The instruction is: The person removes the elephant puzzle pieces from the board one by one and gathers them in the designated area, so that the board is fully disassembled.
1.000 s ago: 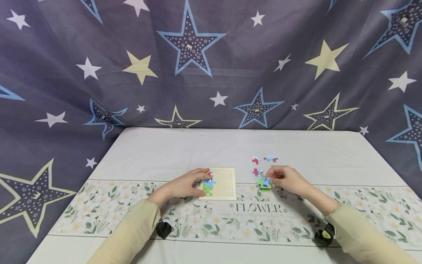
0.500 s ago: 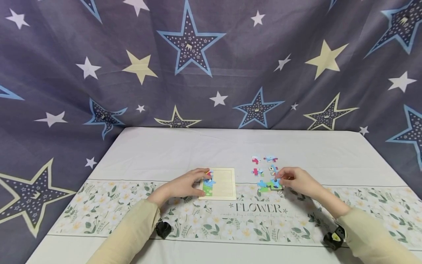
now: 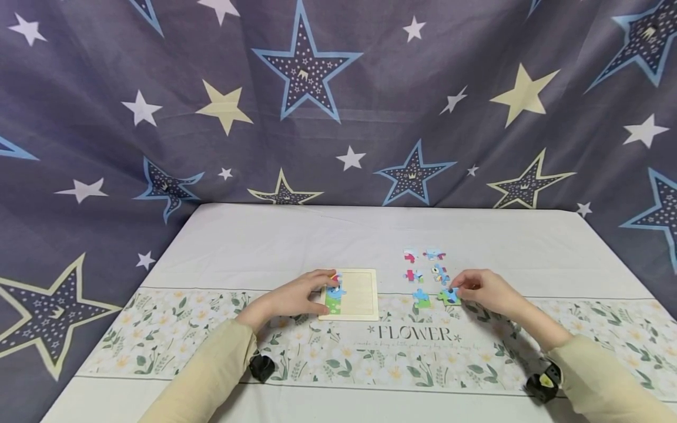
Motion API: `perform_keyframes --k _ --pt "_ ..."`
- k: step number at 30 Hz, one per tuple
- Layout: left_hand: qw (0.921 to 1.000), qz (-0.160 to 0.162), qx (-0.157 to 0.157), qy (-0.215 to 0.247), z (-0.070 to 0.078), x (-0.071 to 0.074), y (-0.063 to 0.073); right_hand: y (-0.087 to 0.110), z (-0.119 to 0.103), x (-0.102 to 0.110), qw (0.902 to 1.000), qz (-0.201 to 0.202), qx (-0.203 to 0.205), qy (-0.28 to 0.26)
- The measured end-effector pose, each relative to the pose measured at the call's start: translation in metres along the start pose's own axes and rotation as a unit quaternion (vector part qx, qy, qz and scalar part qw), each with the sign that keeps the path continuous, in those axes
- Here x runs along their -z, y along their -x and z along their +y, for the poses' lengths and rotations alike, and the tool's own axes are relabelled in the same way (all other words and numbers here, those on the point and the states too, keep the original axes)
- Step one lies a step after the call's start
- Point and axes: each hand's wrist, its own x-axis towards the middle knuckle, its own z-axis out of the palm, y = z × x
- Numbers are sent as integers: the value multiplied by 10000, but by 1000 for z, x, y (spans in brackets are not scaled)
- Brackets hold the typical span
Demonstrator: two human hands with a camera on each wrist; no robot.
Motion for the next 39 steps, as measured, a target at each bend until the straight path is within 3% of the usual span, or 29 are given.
perform_keyframes --k 12,39 --pt "10000 -8 39 -23 2 1 1 -2 5 2 9998 -110 -174 -60" --pt "10000 -19 28 -57 0 0 0 -2 2 -4 9988 149 -175 440"
